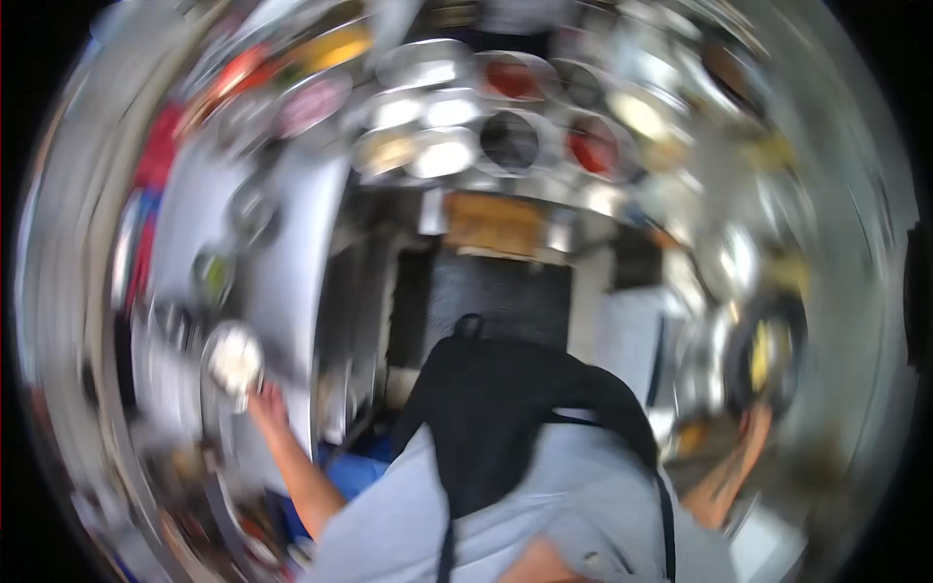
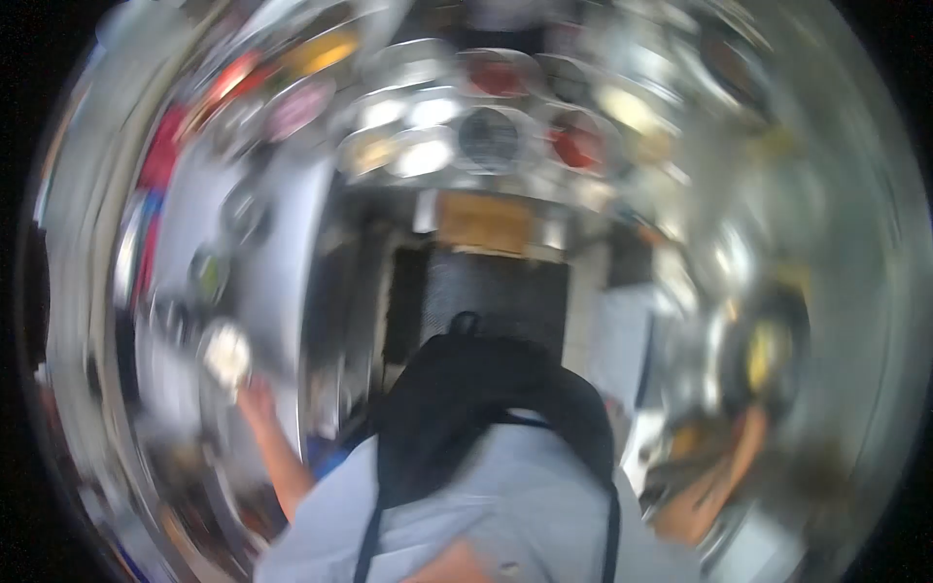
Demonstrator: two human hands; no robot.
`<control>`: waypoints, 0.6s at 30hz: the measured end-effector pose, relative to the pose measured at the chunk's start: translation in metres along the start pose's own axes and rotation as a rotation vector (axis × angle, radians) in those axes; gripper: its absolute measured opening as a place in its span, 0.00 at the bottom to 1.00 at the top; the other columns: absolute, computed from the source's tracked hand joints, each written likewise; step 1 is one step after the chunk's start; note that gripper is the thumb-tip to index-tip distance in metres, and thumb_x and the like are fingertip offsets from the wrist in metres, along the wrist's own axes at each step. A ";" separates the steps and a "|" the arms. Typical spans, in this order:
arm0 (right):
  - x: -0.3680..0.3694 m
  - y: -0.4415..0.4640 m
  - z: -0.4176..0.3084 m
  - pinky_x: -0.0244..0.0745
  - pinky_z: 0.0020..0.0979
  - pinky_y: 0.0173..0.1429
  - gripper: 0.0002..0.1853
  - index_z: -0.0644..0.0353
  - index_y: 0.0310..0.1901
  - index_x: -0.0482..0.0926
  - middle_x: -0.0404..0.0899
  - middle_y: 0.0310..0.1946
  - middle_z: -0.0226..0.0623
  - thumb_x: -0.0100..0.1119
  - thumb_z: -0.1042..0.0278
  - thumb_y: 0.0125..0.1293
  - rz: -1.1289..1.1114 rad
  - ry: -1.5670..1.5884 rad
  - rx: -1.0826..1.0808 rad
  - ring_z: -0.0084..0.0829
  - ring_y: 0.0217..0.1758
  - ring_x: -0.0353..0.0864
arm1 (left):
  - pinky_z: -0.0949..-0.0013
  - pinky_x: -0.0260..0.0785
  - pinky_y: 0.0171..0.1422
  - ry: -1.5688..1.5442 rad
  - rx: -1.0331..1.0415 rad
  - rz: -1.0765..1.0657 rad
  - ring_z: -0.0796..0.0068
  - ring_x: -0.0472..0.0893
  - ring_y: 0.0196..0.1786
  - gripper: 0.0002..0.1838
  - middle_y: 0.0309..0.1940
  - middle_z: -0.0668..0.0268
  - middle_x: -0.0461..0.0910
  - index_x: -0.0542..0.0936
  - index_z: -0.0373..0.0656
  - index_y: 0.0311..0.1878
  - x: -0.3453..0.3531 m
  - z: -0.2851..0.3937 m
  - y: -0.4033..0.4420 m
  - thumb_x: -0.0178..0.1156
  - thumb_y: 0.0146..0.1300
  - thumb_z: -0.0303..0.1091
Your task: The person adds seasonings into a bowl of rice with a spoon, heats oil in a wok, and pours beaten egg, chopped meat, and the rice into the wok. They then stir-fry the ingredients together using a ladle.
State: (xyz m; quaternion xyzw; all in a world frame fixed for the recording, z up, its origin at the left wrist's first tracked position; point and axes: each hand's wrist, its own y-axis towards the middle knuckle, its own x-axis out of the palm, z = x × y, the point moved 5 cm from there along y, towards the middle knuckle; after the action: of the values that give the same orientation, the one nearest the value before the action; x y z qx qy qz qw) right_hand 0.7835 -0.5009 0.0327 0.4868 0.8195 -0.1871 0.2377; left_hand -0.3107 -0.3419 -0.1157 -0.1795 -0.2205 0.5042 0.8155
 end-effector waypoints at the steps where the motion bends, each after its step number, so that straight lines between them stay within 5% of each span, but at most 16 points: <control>1: -0.017 -0.014 0.014 0.68 0.32 0.20 0.09 0.65 0.38 0.75 0.73 0.21 0.36 0.49 0.71 0.60 0.054 0.012 0.020 0.28 0.19 0.73 | 0.73 0.64 0.34 0.032 0.017 0.000 0.71 0.72 0.39 0.16 0.42 0.63 0.74 0.70 0.40 0.55 0.045 0.010 -0.027 0.53 0.68 0.37; 2: -0.026 -0.016 0.021 0.68 0.32 0.19 0.09 0.65 0.38 0.75 0.73 0.21 0.35 0.49 0.72 0.59 0.090 0.020 0.032 0.27 0.19 0.73 | 0.73 0.58 0.29 0.019 0.009 -0.187 0.77 0.67 0.30 0.09 0.33 0.69 0.72 0.72 0.41 0.47 0.083 0.014 -0.041 0.53 0.66 0.33; 3: -0.035 -0.024 0.029 0.67 0.32 0.19 0.08 0.65 0.38 0.76 0.73 0.20 0.35 0.49 0.72 0.59 0.127 0.021 0.050 0.27 0.18 0.73 | 0.75 0.55 0.26 0.042 0.004 -0.150 0.79 0.61 0.24 0.03 0.26 0.71 0.68 0.71 0.43 0.40 0.127 0.015 -0.067 0.52 0.65 0.30; 10: -0.056 -0.060 0.039 0.71 0.33 0.21 0.14 0.68 0.46 0.75 0.76 0.27 0.42 0.51 0.73 0.60 0.089 -0.293 0.342 0.31 0.21 0.76 | 0.75 0.58 0.21 0.214 -0.179 -0.783 0.80 0.65 0.20 0.07 0.22 0.69 0.68 0.71 0.40 0.41 0.313 -0.031 -0.178 0.55 0.65 0.33; 15: -0.062 -0.107 0.018 0.73 0.47 0.53 0.18 0.65 0.53 0.72 0.79 0.41 0.60 0.53 0.69 0.62 0.183 -0.450 0.268 0.56 0.48 0.79 | 0.74 0.58 0.21 0.526 -0.308 -1.059 0.80 0.66 0.19 0.08 0.26 0.69 0.72 0.71 0.42 0.43 0.415 -0.126 -0.331 0.56 0.63 0.32; 18: -0.070 -0.109 0.048 0.72 0.48 0.55 0.22 0.67 0.58 0.69 0.78 0.44 0.62 0.53 0.68 0.62 0.071 -0.472 0.295 0.56 0.49 0.78 | 0.73 0.58 0.22 0.687 -0.337 -1.228 0.79 0.65 0.18 0.08 0.29 0.67 0.75 0.72 0.42 0.44 0.454 -0.193 -0.423 0.56 0.62 0.31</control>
State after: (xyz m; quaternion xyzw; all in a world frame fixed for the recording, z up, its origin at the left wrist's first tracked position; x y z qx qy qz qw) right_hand 0.7262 -0.6259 0.0418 0.4877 0.6878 -0.4039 0.3549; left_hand 0.2874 -0.1270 0.0218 -0.2949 -0.0878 -0.1705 0.9361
